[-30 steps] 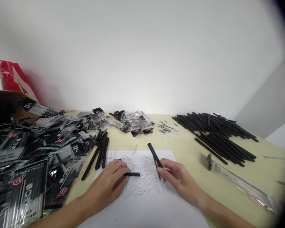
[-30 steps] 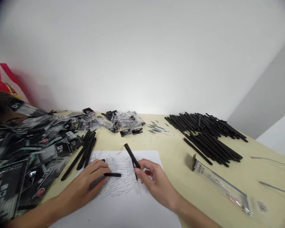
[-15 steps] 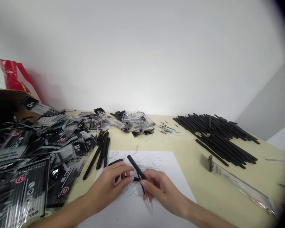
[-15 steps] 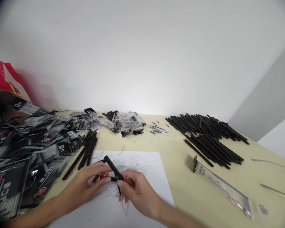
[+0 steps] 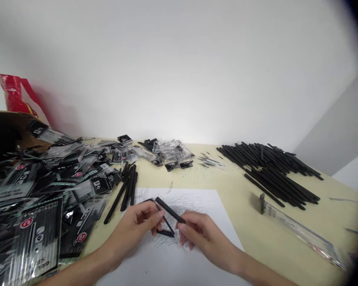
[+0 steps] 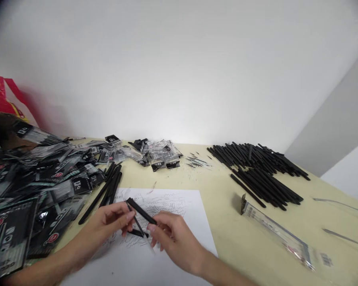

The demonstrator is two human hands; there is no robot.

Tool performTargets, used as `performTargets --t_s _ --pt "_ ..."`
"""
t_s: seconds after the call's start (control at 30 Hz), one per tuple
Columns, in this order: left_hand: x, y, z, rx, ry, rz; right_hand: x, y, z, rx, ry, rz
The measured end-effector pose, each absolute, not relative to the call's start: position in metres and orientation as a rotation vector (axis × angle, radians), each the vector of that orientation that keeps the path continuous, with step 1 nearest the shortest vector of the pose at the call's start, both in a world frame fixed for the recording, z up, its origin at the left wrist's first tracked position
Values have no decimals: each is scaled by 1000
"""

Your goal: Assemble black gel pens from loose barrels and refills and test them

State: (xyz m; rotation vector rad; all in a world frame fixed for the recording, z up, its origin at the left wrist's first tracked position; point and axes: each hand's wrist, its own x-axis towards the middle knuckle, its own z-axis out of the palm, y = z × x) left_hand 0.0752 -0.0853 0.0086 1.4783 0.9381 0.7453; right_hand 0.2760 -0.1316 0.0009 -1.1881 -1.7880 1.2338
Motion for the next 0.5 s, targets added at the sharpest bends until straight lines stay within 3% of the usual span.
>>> performTargets --t_s 0.17,0.5 --pt "59 -68 15 1176 1045 1088 306 -130 -3 -1313 -2005 722" --pt "49 -58 9 887 1048 1264 319 -125 -8 -1235 -2215 516"
